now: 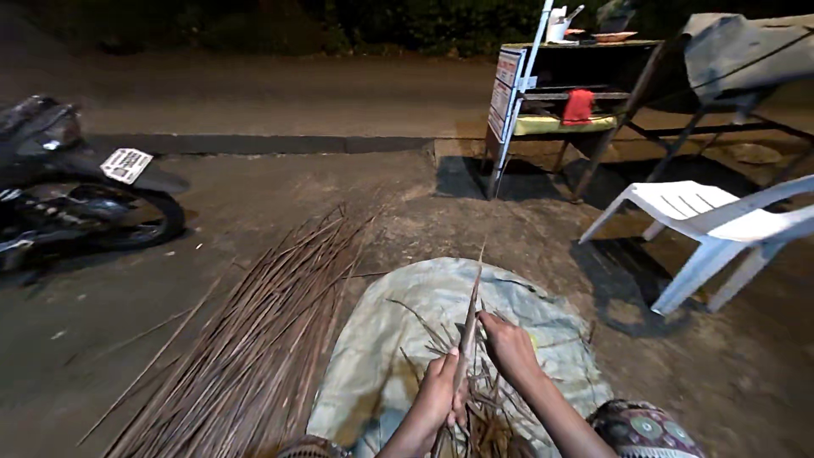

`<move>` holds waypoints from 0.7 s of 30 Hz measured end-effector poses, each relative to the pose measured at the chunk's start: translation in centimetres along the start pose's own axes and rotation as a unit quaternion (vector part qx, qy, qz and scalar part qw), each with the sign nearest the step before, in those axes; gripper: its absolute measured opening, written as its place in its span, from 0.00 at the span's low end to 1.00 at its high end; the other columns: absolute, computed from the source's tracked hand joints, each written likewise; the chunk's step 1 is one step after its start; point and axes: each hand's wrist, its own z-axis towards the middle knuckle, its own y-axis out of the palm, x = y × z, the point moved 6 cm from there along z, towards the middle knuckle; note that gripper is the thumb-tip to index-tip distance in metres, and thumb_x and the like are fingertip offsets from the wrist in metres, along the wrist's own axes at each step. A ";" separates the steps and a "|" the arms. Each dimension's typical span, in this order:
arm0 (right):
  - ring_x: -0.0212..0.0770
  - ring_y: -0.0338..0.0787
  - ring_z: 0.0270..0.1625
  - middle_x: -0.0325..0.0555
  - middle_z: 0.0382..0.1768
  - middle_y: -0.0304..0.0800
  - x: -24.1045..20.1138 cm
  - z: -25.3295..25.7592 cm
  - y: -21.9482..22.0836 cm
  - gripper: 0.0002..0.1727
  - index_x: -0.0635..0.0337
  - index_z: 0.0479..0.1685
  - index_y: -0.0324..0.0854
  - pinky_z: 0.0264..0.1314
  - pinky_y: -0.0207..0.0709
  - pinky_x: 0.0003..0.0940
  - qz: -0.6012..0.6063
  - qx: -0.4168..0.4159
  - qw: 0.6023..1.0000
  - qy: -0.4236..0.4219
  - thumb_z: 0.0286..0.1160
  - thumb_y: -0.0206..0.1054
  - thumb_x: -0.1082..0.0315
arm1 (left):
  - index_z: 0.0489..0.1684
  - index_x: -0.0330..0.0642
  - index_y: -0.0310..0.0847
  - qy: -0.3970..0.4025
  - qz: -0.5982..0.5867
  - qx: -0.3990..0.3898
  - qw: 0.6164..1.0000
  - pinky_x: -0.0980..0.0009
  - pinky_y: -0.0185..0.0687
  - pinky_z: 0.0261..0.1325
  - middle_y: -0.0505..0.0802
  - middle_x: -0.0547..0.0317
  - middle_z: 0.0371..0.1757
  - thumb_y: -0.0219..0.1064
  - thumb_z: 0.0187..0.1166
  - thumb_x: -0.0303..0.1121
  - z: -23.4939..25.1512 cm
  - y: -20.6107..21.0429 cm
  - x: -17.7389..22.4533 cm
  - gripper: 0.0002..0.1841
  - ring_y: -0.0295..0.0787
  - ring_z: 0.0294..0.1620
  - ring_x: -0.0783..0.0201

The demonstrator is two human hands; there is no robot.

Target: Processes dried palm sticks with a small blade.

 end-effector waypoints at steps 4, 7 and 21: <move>0.71 0.93 0.48 0.65 0.49 0.93 3.5 1.9 -0.9 0.17 0.60 0.67 0.83 0.49 0.80 0.69 0.007 -0.072 0.989 0.132 0.85 0.56 0.73 | 0.31 0.44 0.67 -0.004 -0.010 -0.037 0.999 0.83 0.64 0.13 0.68 0.71 0.09 0.32 0.98 0.42 -0.8 0.4 -0.5 0.24 0.62 0.06 0.77; 0.70 0.92 0.53 0.65 0.53 0.92 5.3 2.8 -1.7 0.19 0.58 0.71 0.80 0.53 0.79 0.68 -0.024 -0.089 0.978 0.189 0.87 0.53 0.71 | 0.30 0.46 0.68 -0.001 -0.031 -0.062 0.998 0.84 0.65 0.13 0.67 0.73 0.08 0.32 0.98 0.41 -1.2 0.4 -0.7 0.24 0.62 0.06 0.79; 0.23 0.76 0.26 0.30 0.29 0.82 1.9 -0.7 -0.6 0.31 0.65 0.74 0.75 0.32 0.74 0.24 0.400 -0.082 0.912 0.032 0.89 0.46 0.49 | 0.28 0.49 0.68 0.022 -0.166 -0.112 0.979 0.86 0.64 0.15 0.70 0.76 0.09 0.29 0.97 0.42 -0.7 -0.3 -0.8 0.26 0.63 0.07 0.81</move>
